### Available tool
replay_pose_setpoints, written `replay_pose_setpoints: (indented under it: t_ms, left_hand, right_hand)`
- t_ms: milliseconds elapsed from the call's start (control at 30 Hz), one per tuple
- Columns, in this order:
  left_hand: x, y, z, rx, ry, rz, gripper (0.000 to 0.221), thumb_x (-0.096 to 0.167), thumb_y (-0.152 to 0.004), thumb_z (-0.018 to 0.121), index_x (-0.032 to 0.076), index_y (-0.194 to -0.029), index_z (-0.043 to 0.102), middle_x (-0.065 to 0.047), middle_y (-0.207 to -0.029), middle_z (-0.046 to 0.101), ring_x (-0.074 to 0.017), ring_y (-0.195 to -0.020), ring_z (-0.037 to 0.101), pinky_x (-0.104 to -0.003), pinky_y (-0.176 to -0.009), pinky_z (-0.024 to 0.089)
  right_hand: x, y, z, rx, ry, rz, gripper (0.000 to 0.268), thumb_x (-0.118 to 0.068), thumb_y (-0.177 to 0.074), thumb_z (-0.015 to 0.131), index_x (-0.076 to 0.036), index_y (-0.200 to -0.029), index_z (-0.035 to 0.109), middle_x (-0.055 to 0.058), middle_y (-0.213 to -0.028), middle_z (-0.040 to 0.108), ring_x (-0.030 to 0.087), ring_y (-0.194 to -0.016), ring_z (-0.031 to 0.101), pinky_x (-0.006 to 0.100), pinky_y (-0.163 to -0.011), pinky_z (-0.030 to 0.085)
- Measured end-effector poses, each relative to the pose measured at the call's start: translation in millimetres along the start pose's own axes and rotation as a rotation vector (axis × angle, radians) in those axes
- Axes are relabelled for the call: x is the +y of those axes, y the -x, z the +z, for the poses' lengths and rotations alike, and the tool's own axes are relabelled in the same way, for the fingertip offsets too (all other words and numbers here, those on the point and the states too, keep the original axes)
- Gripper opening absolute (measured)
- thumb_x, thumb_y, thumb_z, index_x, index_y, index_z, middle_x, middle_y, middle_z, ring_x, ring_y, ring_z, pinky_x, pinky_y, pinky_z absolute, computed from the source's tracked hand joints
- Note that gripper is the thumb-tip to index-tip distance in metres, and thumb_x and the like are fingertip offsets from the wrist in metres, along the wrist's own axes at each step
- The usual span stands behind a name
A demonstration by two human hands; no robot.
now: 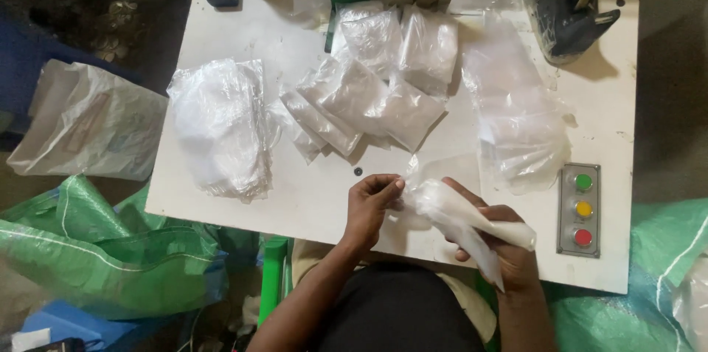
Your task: Manually folding and arranging small plastic bags on a work table in a packaging facility.
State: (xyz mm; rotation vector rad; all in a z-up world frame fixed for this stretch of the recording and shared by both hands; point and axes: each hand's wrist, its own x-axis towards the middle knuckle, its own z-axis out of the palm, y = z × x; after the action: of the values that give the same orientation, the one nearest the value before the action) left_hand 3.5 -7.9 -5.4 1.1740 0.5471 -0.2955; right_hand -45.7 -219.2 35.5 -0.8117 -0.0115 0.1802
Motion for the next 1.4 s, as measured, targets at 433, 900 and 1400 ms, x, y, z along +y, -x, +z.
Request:
replay_pose_setpoints:
  t_ms: [433, 900, 1400]
  left_hand:
    - [-14.8, 2.8, 4.5, -0.058, -0.335, 0.632, 0.017, -0.012, -0.077, 0.076, 0.002, -0.079, 0.066, -0.011, -0.094, 0.069, -0.0217, -0.087, 0.068, -0.029, -0.070, 0.059]
    - [-20.3, -12.3, 44.5, 0.013, -0.572, 1.136, 0.015, 0.000, -0.087, 0.068, 0.005, -0.097, 0.058, -0.006, -0.089, 0.054, -0.0230, -0.061, 0.063, -0.033, -0.053, 0.059]
    - [-0.2, 38.9, 63.5, -0.214, -0.748, 1.479, 0.006, 0.007, -0.098, 0.064, 0.007, -0.095, 0.069, -0.007, -0.082, 0.061, -0.0260, -0.068, 0.061, -0.034, -0.062, 0.051]
  right_hand:
    - [53.1, -11.2, -65.9, 0.237, -0.062, 0.084, 0.022, 0.010, -0.089, 0.060, -0.002, -0.107, 0.065, 0.036, -0.090, 0.072, 0.051, -0.068, 0.076, 0.056, -0.067, 0.069]
    - [28.6, -20.5, 8.8, 0.433, 0.998, -0.454, 0.024, 0.007, -0.100, 0.054, 0.009, -0.118, 0.070, 0.030, -0.124, 0.065, 0.037, -0.119, 0.062, 0.050, -0.105, 0.047]
    - [67.3, -32.0, -100.3, 0.406, -0.438, 0.103, 0.030, -0.028, -0.107, 0.052, -0.007, -0.106, 0.073, 0.013, -0.097, 0.077, 0.026, -0.086, 0.076, 0.041, -0.083, 0.057]
